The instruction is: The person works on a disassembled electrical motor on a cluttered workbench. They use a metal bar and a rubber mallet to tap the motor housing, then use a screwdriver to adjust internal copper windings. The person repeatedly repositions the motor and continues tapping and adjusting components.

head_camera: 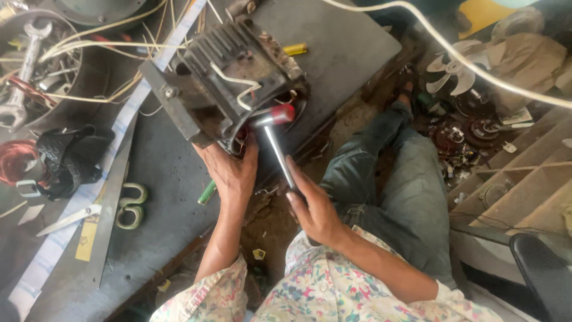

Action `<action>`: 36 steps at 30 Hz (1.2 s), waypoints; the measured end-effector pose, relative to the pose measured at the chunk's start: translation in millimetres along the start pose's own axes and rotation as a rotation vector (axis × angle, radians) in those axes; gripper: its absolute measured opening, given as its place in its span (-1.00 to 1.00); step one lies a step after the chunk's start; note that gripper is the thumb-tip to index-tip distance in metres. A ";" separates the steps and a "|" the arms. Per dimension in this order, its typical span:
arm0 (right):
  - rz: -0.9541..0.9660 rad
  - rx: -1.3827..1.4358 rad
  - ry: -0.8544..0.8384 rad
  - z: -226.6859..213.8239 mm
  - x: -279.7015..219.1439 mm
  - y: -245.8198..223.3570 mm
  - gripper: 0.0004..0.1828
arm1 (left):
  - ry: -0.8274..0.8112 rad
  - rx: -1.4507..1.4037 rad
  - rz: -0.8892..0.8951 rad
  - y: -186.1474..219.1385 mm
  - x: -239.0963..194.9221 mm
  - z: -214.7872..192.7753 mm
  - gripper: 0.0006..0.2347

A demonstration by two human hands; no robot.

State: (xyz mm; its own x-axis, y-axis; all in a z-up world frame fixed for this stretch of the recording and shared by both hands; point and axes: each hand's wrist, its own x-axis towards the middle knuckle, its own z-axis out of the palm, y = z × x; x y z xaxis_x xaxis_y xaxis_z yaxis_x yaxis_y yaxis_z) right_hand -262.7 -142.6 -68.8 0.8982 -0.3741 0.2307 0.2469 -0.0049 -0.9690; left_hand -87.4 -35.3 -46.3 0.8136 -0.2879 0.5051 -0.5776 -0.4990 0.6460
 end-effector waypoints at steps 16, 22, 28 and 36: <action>-0.210 -0.586 -0.061 -22.5 18.8 -26.5 -0.24 | -0.018 -0.023 -0.018 8.1 6.1 -3.8 -0.37; -0.211 -0.607 -0.094 -23.8 20.1 -40.0 -0.27 | -0.003 -0.027 -0.004 9.5 6.9 -3.1 -0.42; -0.164 -0.657 -0.063 -24.2 29.0 -46.1 -0.28 | 0.010 -0.025 -0.008 9.1 10.6 -3.3 -0.48; -0.204 -0.637 -0.074 -17.1 27.4 -41.9 -0.29 | -0.003 -0.010 0.020 12.9 11.1 -6.2 -0.46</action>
State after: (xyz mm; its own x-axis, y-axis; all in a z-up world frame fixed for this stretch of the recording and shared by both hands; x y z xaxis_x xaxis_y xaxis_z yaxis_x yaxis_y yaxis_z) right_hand -254.6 -168.4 -23.4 0.8846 -0.2429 0.3980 0.1718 -0.6237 -0.7625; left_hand -86.3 -39.9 -28.8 0.8021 -0.3001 0.5164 -0.5944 -0.4849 0.6415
